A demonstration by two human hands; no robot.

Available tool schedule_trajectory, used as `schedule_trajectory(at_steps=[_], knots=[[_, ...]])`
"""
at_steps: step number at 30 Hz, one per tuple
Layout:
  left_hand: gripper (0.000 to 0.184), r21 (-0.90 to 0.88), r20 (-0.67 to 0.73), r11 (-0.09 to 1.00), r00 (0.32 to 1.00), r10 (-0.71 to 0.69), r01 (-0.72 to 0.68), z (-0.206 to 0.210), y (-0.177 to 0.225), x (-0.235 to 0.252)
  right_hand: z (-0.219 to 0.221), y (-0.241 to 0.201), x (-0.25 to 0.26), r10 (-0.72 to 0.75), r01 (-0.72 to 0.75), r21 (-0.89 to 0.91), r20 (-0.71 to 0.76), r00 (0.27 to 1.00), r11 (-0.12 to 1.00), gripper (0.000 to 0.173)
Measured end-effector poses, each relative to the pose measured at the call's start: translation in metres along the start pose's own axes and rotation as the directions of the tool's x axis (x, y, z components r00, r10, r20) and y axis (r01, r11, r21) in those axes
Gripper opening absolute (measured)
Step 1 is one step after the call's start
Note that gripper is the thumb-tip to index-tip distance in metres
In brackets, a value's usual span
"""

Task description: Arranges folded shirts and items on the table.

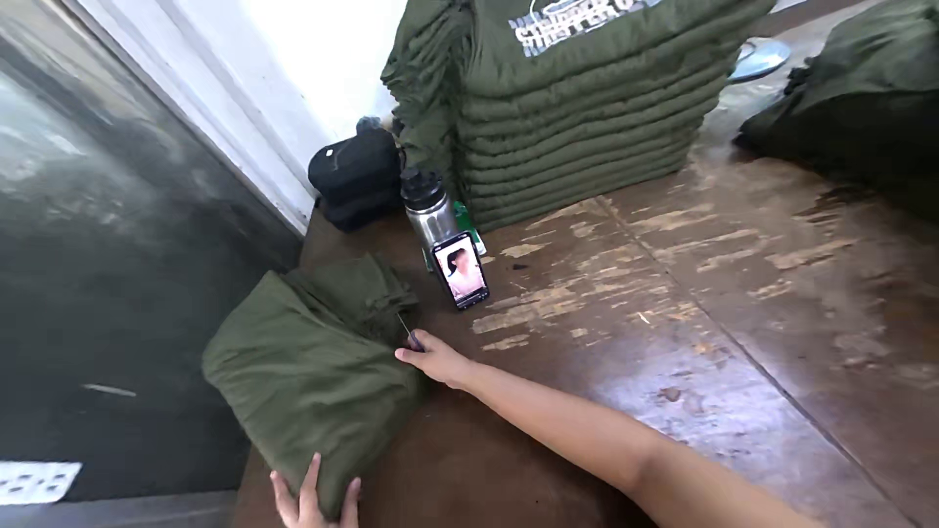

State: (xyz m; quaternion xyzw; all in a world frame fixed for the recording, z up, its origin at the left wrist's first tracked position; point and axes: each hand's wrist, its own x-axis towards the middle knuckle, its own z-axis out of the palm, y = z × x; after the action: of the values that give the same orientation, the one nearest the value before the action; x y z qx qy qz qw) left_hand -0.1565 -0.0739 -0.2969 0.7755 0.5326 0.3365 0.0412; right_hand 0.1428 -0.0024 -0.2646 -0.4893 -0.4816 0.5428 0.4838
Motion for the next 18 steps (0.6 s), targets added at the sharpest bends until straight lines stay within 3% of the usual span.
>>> schedule_trajectory(at_steps=[3, 7, 13, 18], knots=[[0.067, -0.04, 0.019, 0.998, 0.998, 0.053, -0.053, 0.019, -0.027, 0.055, -0.002, -0.004, 0.018, -0.156, 0.155, -0.151, 0.005, 0.988, 0.976, 0.042], [0.067, -0.092, 0.079, 0.993, 0.994, 0.075, -0.068, 0.039, -0.044, 0.122, 0.001, 0.009, 0.044, -0.231, 0.203, -0.23, -0.102, 0.968, 0.952, 0.048], [0.068, -0.122, 0.178, 0.991, 0.981, 0.081, -0.06, 0.069, -0.043, 0.182, -0.013, 0.016, 0.078, -0.248, 0.183, -0.262, -0.243, 0.938, 0.948, 0.048], [0.071, -0.171, 0.122, 0.983, 0.988, 0.092, -0.07, 0.097, -0.035, 0.207, -0.03, 0.018, 0.1, -0.238, 0.147, -0.306, -0.284, 0.929, 0.941, 0.051]])
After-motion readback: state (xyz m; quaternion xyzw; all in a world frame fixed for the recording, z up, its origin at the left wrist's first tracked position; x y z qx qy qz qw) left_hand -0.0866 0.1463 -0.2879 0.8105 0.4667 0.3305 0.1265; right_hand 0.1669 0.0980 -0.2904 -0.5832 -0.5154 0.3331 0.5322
